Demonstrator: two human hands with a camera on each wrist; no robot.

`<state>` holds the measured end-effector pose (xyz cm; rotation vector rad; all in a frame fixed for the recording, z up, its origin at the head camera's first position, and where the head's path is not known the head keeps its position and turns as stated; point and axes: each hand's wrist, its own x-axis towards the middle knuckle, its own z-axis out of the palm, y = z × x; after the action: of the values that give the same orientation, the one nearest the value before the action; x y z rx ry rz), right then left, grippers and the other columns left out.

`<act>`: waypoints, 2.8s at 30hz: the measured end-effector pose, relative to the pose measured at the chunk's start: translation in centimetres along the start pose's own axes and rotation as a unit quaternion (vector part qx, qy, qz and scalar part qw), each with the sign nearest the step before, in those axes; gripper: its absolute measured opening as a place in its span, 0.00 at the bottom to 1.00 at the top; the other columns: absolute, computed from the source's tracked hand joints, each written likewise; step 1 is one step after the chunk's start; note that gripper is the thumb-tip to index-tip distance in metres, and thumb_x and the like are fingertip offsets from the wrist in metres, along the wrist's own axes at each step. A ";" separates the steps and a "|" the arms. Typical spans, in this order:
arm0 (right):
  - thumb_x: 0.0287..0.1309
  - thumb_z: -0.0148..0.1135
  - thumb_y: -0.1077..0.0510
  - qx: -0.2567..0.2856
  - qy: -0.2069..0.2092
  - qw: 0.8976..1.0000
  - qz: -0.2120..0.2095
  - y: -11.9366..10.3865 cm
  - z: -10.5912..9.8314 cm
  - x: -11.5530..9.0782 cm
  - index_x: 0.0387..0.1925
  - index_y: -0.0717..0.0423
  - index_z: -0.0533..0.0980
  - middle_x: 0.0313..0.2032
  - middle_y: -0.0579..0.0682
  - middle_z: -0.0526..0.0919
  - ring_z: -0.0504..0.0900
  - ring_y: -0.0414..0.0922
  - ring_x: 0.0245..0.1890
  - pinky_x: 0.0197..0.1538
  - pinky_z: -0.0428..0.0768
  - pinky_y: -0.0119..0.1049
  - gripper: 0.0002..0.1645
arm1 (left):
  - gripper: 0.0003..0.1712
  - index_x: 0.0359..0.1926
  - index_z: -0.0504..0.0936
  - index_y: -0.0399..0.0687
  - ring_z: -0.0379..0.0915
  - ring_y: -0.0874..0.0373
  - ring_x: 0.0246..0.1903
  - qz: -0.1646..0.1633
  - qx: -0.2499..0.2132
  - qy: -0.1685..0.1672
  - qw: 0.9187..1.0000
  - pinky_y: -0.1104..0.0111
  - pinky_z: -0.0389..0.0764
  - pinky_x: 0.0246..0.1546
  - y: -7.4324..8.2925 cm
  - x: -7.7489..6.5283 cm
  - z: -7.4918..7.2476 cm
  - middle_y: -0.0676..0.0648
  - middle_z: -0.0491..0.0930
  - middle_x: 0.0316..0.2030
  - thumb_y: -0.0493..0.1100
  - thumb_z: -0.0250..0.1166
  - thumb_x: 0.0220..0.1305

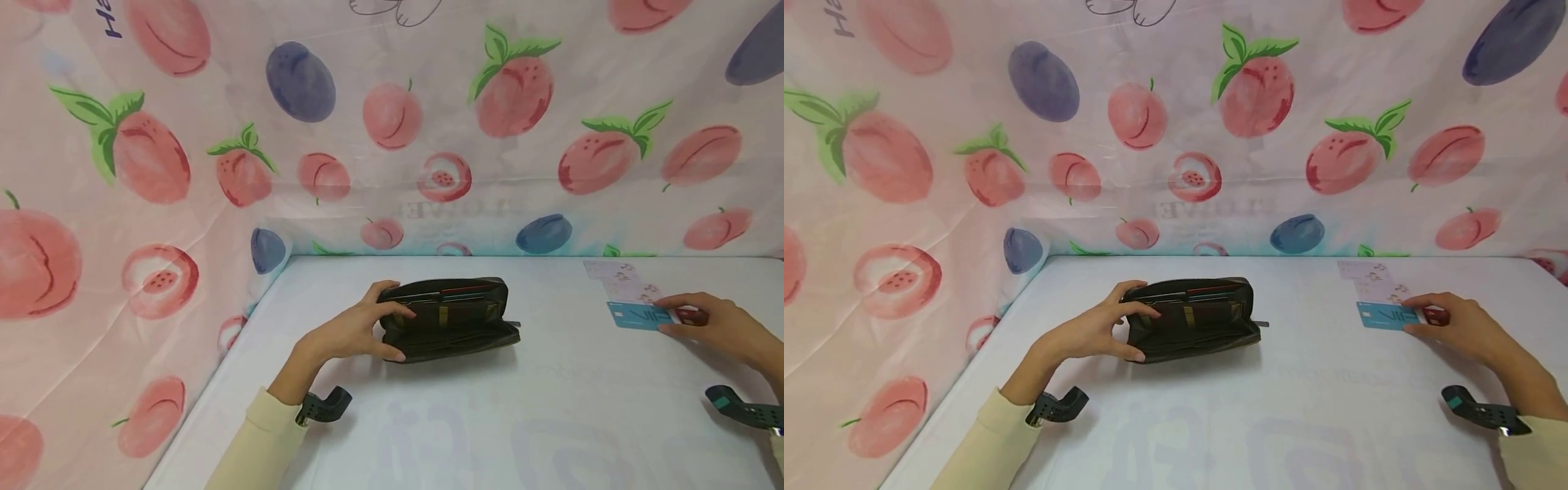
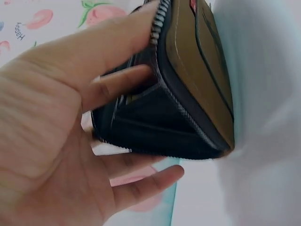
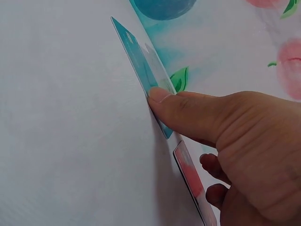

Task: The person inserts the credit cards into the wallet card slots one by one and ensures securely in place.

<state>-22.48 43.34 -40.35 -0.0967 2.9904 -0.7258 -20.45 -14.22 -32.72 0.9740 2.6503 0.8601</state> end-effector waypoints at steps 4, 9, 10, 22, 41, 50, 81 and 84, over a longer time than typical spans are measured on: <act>0.53 0.67 0.37 0.006 -0.004 1.000 0.000 0.1 0.1 0.0 0.60 0.68 0.66 0.57 0.78 0.57 0.60 0.74 0.49 0.49 0.63 0.70 0.47 | 0.37 0.61 0.76 0.55 0.60 0.49 0.61 0.004 -0.021 -0.003 1.000 0.53 0.68 0.54 -0.4 0.0 -0.1 0.48 0.44 0.72 0.52 0.76 0.49; 0.56 0.67 0.44 0.016 -0.002 1.000 -0.003 0.1 0.4 -0.1 0.60 0.69 0.66 0.58 0.79 0.55 0.59 0.75 0.51 0.49 0.63 0.70 0.42 | 0.35 0.60 0.77 0.61 0.55 0.55 0.64 0.004 -0.077 0.000 0.997 0.54 0.67 0.55 -1.9 0.3 0.2 0.55 0.43 0.71 0.52 0.76 0.49; 0.57 0.67 0.45 0.016 0.000 1.000 -0.004 0.1 0.4 -0.1 0.60 0.69 0.66 0.58 0.79 0.55 0.59 0.75 0.50 0.49 0.63 0.70 0.41 | 0.35 0.60 0.77 0.63 0.55 0.55 0.64 0.000 -0.088 0.001 0.996 0.54 0.67 0.55 -2.1 0.3 0.2 0.55 0.42 0.71 0.52 0.76 0.49; 0.59 0.65 0.46 0.015 0.004 1.000 -0.017 -0.3 0.4 -0.1 0.61 0.67 0.66 0.59 0.78 0.55 0.58 0.73 0.51 0.50 0.61 0.71 0.38 | 0.41 0.62 0.67 0.88 0.63 0.48 0.57 -0.071 -0.134 -0.030 0.988 0.52 0.67 0.54 -2.9 0.3 0.7 0.46 0.33 0.74 0.57 0.75 0.48; 0.56 0.67 0.60 0.018 0.002 0.999 -0.047 -1.1 0.5 0.0 0.64 0.68 0.64 0.59 0.77 0.56 0.62 0.71 0.47 0.48 0.66 0.69 0.37 | 0.35 0.63 0.66 0.84 0.64 0.59 0.54 -0.030 -0.111 -0.032 0.993 0.58 0.69 0.52 -3.7 0.5 1.0 0.60 0.58 0.66 0.58 0.70 0.56; 0.52 0.71 0.60 0.011 0.019 0.998 -0.052 -1.1 0.2 0.1 0.62 0.75 0.62 0.52 0.74 0.63 0.68 0.67 0.43 0.46 0.71 0.64 0.42 | 0.36 0.63 0.65 0.85 0.68 0.56 0.49 -0.032 -0.114 -0.040 0.992 0.59 0.70 0.49 -3.7 0.4 0.9 0.59 0.57 0.66 0.58 0.70 0.55; 0.63 0.60 0.43 0.045 0.076 0.996 -0.011 -4.9 -2.6 -1.1 0.57 0.64 0.71 0.47 0.72 0.74 0.73 0.64 0.43 0.34 0.79 0.39 0.32 | 0.36 0.63 0.65 0.85 0.67 0.56 0.50 -0.039 -0.129 -0.047 0.990 0.59 0.69 0.50 -3.7 0.4 0.8 0.58 0.52 0.70 0.57 0.70 0.55; 0.63 0.60 0.43 0.056 0.081 0.995 -0.014 -5.4 -2.7 -1.0 0.57 0.64 0.71 0.45 0.70 0.78 0.78 0.58 0.38 0.29 0.75 0.28 0.33 | 0.36 0.63 0.66 0.84 0.66 0.56 0.52 -0.038 -0.126 -0.047 0.990 0.58 0.69 0.51 -3.8 0.5 0.8 0.59 0.53 0.69 0.57 0.70 0.56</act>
<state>-21.39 39.91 -35.41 -0.0795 3.0967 -0.9459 -22.54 -15.87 -35.60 0.8254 2.4079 1.0718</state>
